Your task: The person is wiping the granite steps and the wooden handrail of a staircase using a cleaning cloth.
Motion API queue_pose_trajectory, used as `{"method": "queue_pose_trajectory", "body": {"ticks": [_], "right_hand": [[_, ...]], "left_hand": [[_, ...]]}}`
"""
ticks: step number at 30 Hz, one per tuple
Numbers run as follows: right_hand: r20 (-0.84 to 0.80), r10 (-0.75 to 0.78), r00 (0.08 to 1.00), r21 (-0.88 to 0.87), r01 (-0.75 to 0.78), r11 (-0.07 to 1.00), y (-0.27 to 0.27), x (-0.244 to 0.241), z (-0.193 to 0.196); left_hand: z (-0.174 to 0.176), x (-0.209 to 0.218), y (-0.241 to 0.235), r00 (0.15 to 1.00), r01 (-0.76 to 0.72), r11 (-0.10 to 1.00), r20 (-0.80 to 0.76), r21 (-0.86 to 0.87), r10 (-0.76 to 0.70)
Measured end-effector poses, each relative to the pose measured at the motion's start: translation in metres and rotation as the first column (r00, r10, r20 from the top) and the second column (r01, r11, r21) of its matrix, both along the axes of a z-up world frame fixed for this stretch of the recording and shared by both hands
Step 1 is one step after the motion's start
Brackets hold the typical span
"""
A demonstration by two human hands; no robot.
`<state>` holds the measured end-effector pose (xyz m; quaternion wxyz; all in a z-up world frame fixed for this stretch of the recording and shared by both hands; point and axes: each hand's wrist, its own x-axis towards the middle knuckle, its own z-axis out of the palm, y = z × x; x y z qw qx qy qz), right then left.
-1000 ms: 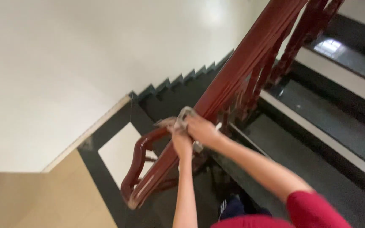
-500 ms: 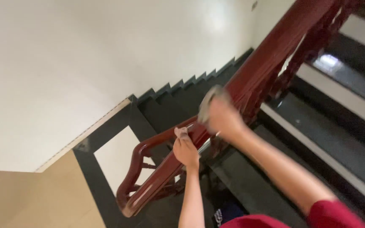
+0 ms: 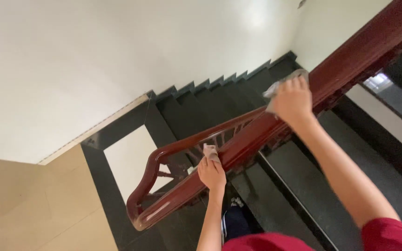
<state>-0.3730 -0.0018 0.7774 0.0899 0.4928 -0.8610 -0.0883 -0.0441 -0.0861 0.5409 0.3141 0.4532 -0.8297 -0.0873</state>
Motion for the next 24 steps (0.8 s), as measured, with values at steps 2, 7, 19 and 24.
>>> {"method": "queue_pose_trajectory", "body": {"ticks": [2, 7, 19, 24], "right_hand": [[0.0, 0.068, 0.998, 0.102, -0.067, 0.993, -0.026, 0.044, -0.035], [0.012, 0.223, 0.975, 0.346, -0.213, 0.914, -0.059, 0.219, -0.093], [-0.161, 0.098, 0.982, 0.054, -0.091, 0.994, -0.009, 0.092, 0.055], [-0.081, 0.275, 0.958, 0.044, -0.272, 0.961, -0.019, 0.22, -0.019]], "left_hand": [[0.014, 0.005, -0.001, 0.998, 0.044, 0.999, -0.049, 0.015, -0.043], [0.035, 0.022, -0.016, 0.984, 0.151, 0.891, 0.018, 0.428, -0.176], [0.052, 0.039, -0.035, 0.982, 0.096, 0.741, 0.057, 0.664, -0.178], [0.026, 0.045, -0.04, 0.968, 0.196, 0.776, 0.01, 0.599, -0.252]]}}
